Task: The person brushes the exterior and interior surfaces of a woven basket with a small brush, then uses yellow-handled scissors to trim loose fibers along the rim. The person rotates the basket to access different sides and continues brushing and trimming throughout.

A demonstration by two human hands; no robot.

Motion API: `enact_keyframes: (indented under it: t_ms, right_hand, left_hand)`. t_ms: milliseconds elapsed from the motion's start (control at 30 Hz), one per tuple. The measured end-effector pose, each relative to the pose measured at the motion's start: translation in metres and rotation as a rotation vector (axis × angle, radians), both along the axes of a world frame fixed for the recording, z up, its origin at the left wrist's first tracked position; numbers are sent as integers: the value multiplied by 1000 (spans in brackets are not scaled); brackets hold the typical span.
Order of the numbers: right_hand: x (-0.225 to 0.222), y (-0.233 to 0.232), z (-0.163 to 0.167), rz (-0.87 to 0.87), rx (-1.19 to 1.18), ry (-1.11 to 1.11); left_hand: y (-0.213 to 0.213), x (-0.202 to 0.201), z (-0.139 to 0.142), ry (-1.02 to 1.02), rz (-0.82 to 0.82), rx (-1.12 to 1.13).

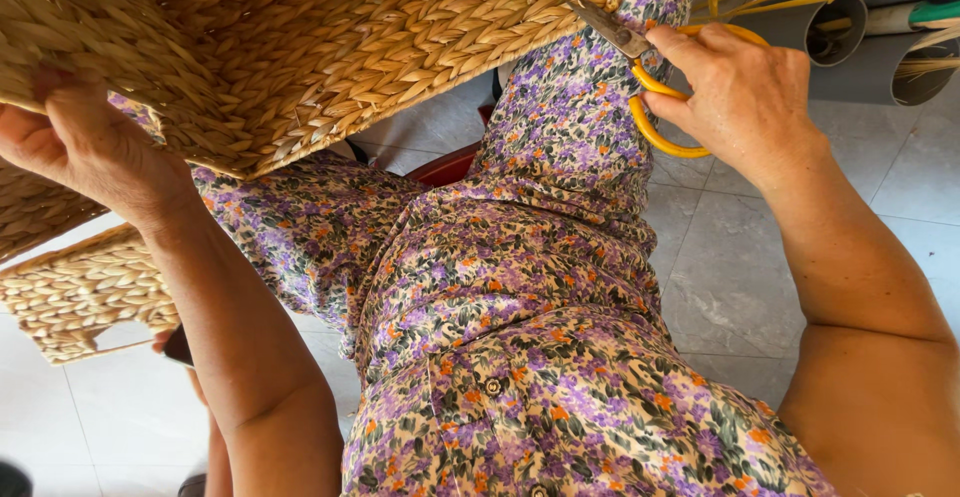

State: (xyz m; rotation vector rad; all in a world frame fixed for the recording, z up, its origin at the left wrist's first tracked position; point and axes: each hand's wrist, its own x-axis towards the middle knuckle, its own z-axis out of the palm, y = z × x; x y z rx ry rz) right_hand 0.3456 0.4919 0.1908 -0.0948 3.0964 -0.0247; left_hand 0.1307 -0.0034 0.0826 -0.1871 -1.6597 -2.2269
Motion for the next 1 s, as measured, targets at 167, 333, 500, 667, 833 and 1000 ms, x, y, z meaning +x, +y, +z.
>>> enact_keyframes:
  t_ms: [167,333,500,667,833,1000]
  right_hand:
    - [5,4,-6,-48,-74,-53]
    - [5,4,-12,-143,-298,-41]
    - [-3,-15,-9,-116,-308,-90]
    - [-25,-48,-10,8,-250,6]
    - [-57,-68,-19,58,-199,28]
    - [-75,-75,-23,44,-211,-55]
  left_hand:
    - [-11,-2,-15,3,0,25]
    - [-20,-1,-24,45,-1,-45]
    - [-20,-5,-29,24,49,-33]
    - [-19,-1,-25,51,50,-105]
    - [-19,3,-15,22,-17,-118]
    - [-20,2,-16,-34,-17,4]
